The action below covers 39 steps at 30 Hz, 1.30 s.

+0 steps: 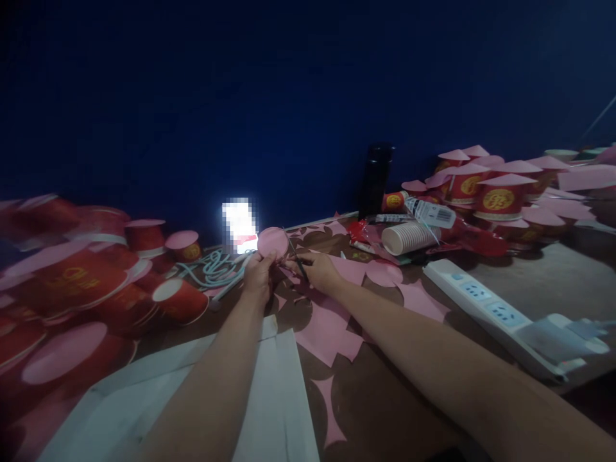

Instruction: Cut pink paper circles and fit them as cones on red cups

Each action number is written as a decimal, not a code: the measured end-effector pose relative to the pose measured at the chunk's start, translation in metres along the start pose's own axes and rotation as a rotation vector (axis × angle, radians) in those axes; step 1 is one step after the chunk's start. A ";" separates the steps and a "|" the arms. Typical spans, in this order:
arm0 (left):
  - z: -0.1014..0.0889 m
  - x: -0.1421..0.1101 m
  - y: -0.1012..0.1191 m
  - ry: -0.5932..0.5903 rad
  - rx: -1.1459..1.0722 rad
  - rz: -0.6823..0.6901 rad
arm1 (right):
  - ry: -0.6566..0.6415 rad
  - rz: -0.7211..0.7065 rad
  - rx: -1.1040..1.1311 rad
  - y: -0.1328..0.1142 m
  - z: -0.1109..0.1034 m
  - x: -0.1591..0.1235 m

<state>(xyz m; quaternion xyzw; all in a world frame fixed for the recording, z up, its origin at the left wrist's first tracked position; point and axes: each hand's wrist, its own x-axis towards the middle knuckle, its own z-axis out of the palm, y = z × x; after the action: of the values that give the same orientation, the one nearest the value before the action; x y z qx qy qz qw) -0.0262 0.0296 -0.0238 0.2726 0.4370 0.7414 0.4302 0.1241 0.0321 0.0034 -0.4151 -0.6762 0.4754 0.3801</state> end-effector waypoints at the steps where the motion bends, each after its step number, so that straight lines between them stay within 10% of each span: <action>1: 0.000 0.000 0.000 -0.003 0.001 -0.004 | 0.001 0.004 -0.003 0.000 0.000 0.000; 39: 0.007 -0.008 0.020 0.030 -0.163 -0.081 | -0.073 0.015 0.211 -0.007 0.002 -0.003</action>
<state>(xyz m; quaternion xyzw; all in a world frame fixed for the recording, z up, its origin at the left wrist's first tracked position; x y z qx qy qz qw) -0.0244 0.0209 -0.0033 0.2077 0.3922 0.7604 0.4741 0.1221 0.0278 0.0090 -0.3603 -0.6328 0.5613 0.3934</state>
